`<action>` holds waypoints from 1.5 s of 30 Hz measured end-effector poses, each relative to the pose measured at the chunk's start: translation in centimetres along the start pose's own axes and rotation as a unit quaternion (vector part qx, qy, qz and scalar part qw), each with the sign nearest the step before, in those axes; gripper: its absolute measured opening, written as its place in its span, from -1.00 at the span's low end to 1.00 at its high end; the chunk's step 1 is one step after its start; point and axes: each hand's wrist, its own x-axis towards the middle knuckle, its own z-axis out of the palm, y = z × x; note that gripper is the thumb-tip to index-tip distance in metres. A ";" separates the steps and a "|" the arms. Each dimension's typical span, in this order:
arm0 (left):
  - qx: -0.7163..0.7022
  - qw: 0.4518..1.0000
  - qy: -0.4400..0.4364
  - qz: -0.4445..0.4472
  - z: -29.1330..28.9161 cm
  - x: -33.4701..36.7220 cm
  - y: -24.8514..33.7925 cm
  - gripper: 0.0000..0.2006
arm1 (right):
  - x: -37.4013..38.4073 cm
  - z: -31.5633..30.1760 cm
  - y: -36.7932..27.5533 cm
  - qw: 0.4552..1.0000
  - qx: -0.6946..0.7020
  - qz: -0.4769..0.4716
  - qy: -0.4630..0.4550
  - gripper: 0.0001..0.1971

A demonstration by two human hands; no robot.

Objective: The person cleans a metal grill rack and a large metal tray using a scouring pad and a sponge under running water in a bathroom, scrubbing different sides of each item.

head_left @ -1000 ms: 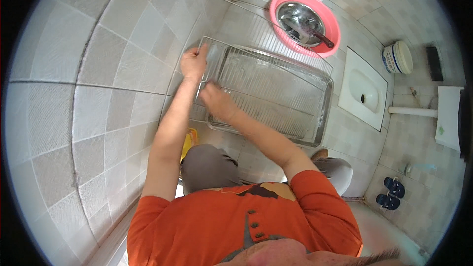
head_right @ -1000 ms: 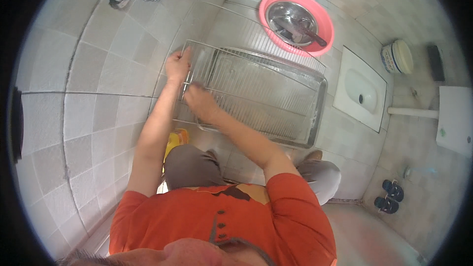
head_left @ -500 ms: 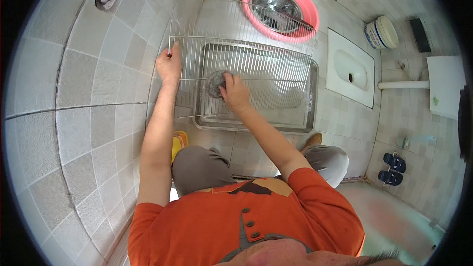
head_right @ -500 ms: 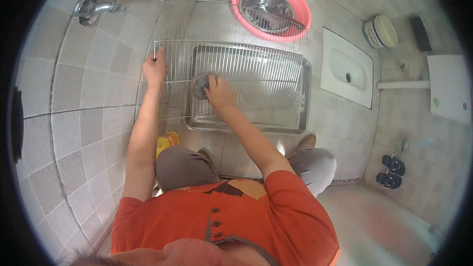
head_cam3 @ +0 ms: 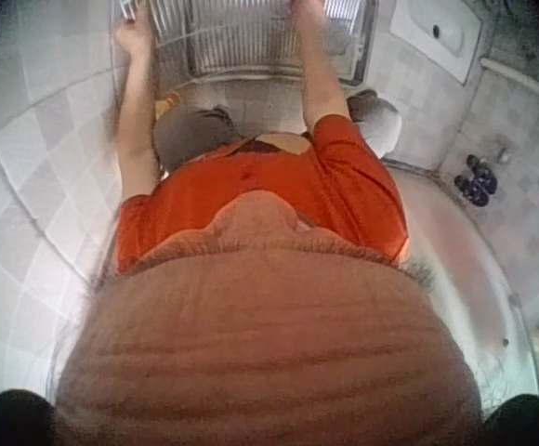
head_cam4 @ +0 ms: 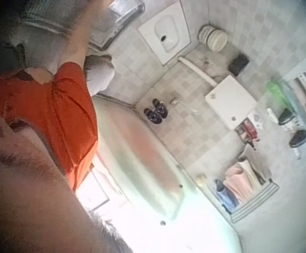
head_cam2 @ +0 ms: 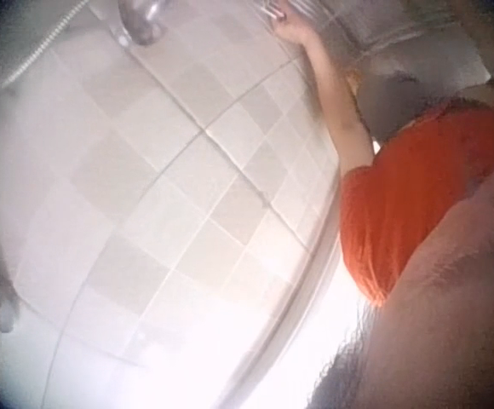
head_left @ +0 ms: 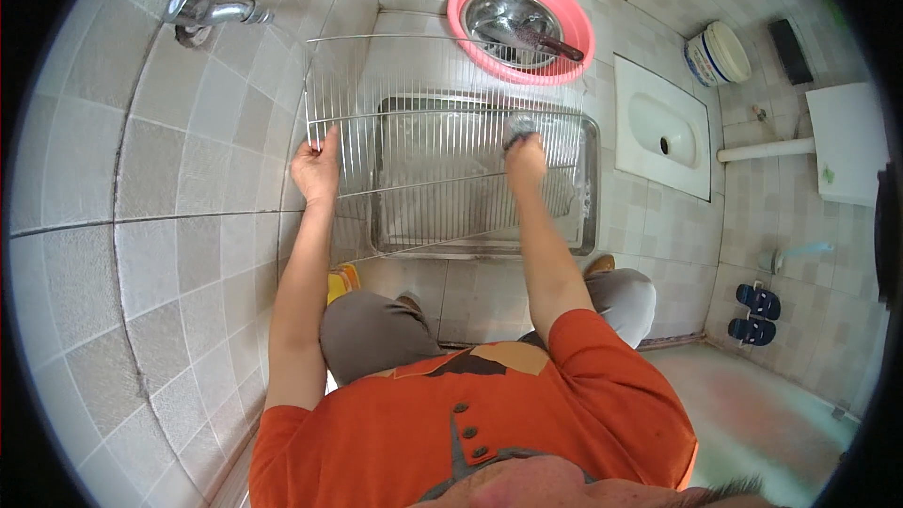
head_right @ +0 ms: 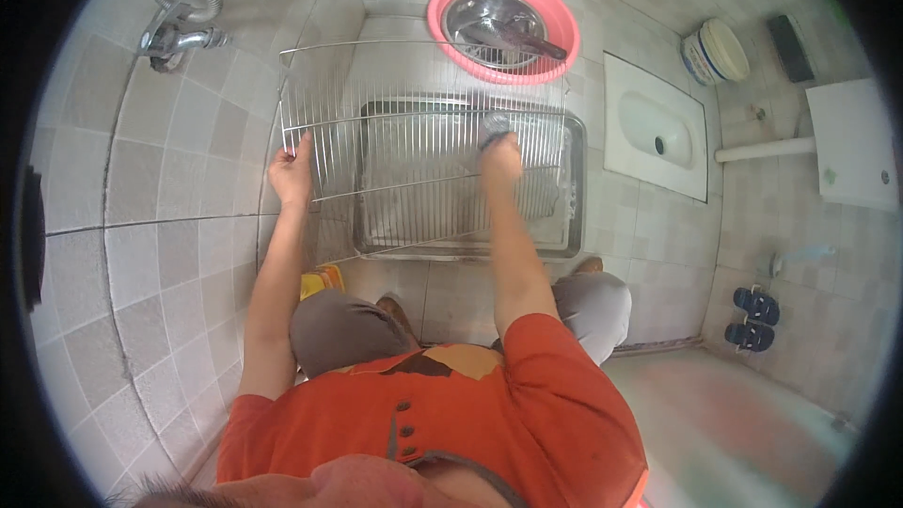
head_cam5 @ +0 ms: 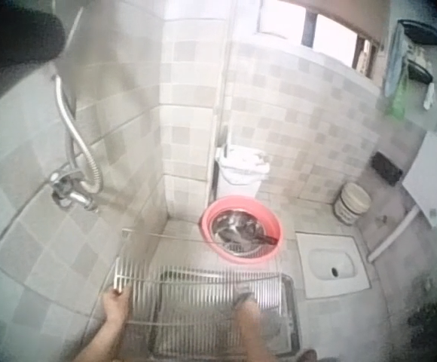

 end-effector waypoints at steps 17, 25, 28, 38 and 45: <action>-0.026 0.999 0.013 0.016 -0.4 -0.5 0.0 -0.58 | 7.4 -4.6 -11.6 0.965 0.011 -0.259 -0.025 -0.76; 0.036 0.999 -0.011 -0.025 -0.5 -0.8 -1.6 -0.59 | -4.0 -1.9 -6.8 0.887 -0.059 -0.404 -0.216 -0.68; 0.141 0.989 -0.022 -0.041 -0.5 -0.2 0.2 -0.59 | -5.8 -2.5 -6.3 0.907 -0.014 -0.235 -0.350 -0.62; 0.096 0.989 -0.052 -0.105 0.7 1.0 0.7 -0.60 | -2.9 -5.8 13.7 0.944 -0.196 0.085 -0.251 -0.57; 0.026 0.994 -0.034 -0.099 -1.1 0.2 -2.3 -0.61 | -3.4 -5.5 14.0 0.985 -0.042 0.053 -0.161 -0.63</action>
